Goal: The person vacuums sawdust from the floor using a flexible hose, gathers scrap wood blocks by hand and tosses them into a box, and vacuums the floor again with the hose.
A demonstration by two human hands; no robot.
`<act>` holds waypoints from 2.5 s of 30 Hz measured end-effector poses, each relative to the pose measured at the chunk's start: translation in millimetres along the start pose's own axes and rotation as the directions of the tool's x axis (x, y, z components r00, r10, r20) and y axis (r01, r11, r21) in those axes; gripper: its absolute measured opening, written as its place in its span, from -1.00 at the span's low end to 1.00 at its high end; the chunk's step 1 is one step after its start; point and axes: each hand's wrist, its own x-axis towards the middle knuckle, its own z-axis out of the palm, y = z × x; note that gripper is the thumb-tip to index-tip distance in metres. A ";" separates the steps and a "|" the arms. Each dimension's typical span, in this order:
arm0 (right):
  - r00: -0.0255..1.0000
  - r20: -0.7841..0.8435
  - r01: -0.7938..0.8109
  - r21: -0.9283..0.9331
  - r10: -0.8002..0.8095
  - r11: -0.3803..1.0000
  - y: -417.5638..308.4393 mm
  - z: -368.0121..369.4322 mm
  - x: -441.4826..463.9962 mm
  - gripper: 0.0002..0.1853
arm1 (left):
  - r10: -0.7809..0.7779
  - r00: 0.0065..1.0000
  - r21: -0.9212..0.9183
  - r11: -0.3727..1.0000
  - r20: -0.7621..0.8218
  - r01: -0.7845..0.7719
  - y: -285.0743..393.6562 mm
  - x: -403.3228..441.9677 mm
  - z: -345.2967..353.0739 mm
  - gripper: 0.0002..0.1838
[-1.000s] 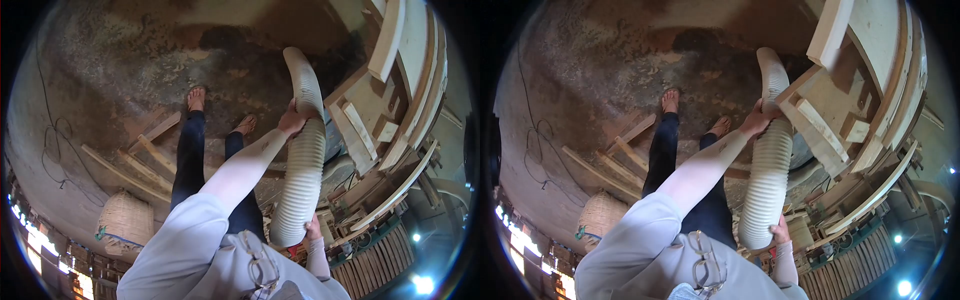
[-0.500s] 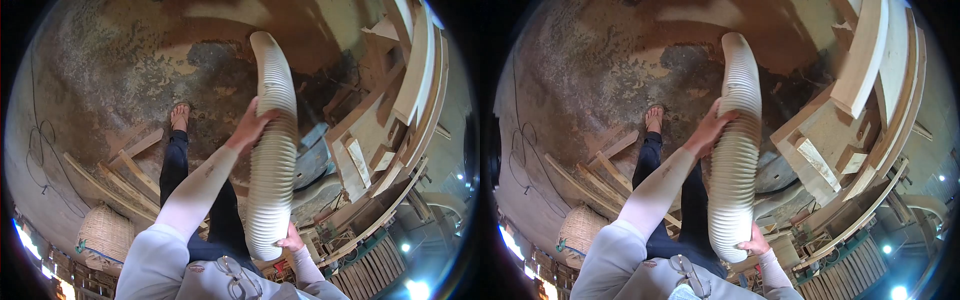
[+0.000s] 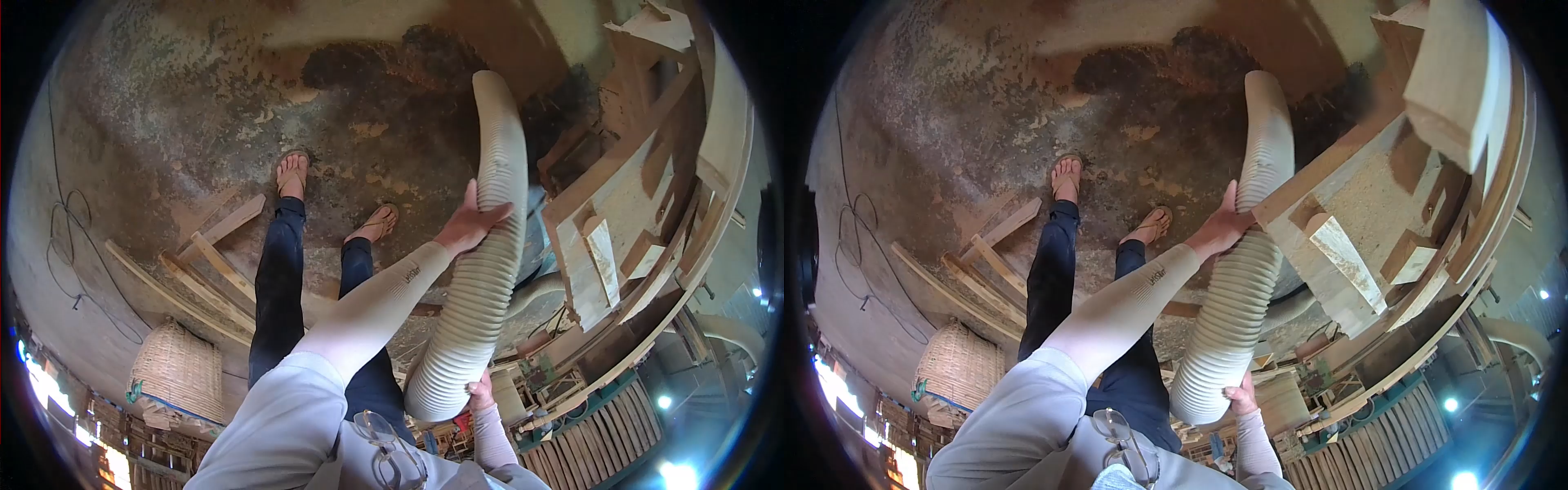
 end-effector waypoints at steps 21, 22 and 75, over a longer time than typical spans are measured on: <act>0.940 -0.132 0.330 0.107 -0.316 0.938 -45.9 -22.3 182.9 -0.14 | 0.121 0.936 -0.167 0.984 0.330 -0.069 -66.7 -72.5 -40.0 0.32; 0.946 -0.130 0.315 0.172 -0.296 0.933 -49.6 -24.1 181.3 -0.20 | 0.153 0.925 -0.176 0.980 0.348 -0.096 -76.6 -79.2 -36.8 0.35; 0.929 -0.294 0.205 -0.097 -0.225 0.974 -107.1 -101.5 288.3 -0.31 | 0.277 0.960 0.247 0.928 0.046 -0.279 -93.9 -66.0 10.6 0.64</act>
